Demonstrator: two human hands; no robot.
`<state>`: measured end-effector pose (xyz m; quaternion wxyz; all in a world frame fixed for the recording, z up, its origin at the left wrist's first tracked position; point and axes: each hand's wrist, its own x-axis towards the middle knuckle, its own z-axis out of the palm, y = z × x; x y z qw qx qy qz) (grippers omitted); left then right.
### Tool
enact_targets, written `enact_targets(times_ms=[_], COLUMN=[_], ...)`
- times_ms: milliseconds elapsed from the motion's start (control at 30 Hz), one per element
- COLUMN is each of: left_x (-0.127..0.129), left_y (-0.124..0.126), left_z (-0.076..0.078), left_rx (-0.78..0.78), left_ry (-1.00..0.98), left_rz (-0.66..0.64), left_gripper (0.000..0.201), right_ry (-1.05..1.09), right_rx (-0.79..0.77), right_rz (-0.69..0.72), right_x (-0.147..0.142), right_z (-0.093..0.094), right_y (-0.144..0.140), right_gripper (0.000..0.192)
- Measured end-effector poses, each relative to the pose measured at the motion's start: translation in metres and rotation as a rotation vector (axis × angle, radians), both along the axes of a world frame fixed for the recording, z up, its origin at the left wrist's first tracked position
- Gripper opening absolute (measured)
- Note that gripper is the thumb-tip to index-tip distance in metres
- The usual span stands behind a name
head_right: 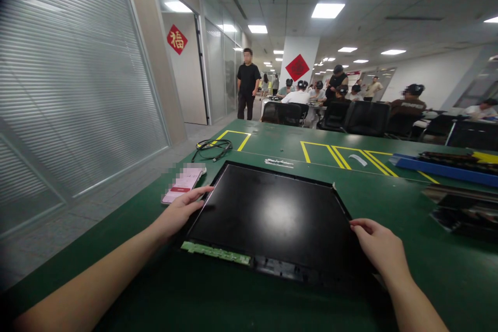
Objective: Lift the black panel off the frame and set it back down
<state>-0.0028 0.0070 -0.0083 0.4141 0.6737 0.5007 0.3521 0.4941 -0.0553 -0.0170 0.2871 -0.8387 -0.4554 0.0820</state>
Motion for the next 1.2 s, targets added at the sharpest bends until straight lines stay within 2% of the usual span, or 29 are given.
enact_targets(times_ms=[67,100,200,300,467,567,833,1200], left_x=[0.007,0.010,0.019,0.022,0.022,0.022,0.018,0.019], left_y=[-0.002,-0.003,-0.005,-0.007,-0.011,-0.011,-0.014,-0.016], left_z=[0.003,0.004,0.007,0.007,0.009,0.011,0.011,0.010], left_rx=[-0.235,-0.304,-0.412,-0.472,-0.543,-0.559,-0.569,-0.476], left_ry=[-0.273,-0.392,-0.623,-0.725,-0.771,-0.772,-0.748,-0.742], left_rz=[0.126,0.186,0.310,0.343,0.293,0.273,0.135,0.076], left_gripper=[0.053,0.052,0.048,0.053,0.082,0.093,0.086,0.083], right_ry=[-0.004,-0.003,0.006,0.010,0.007,-0.004,-0.005,-0.003], right_rx=[0.005,0.005,0.013,0.024,0.013,0.003,-0.025,-0.048], right_rz=[0.001,-0.001,-0.006,-0.014,-0.008,0.001,0.000,-0.018], right_x=[0.000,0.000,0.000,-0.001,-0.002,-0.002,-0.001,-0.004], right_z=[0.000,-0.001,-0.001,-0.001,0.002,0.003,0.001,0.005], right_y=[0.001,0.001,0.001,0.000,-0.001,0.000,0.000,-0.001], right_gripper=[0.035,0.035,0.035,0.036,0.035,0.037,0.039,0.039])
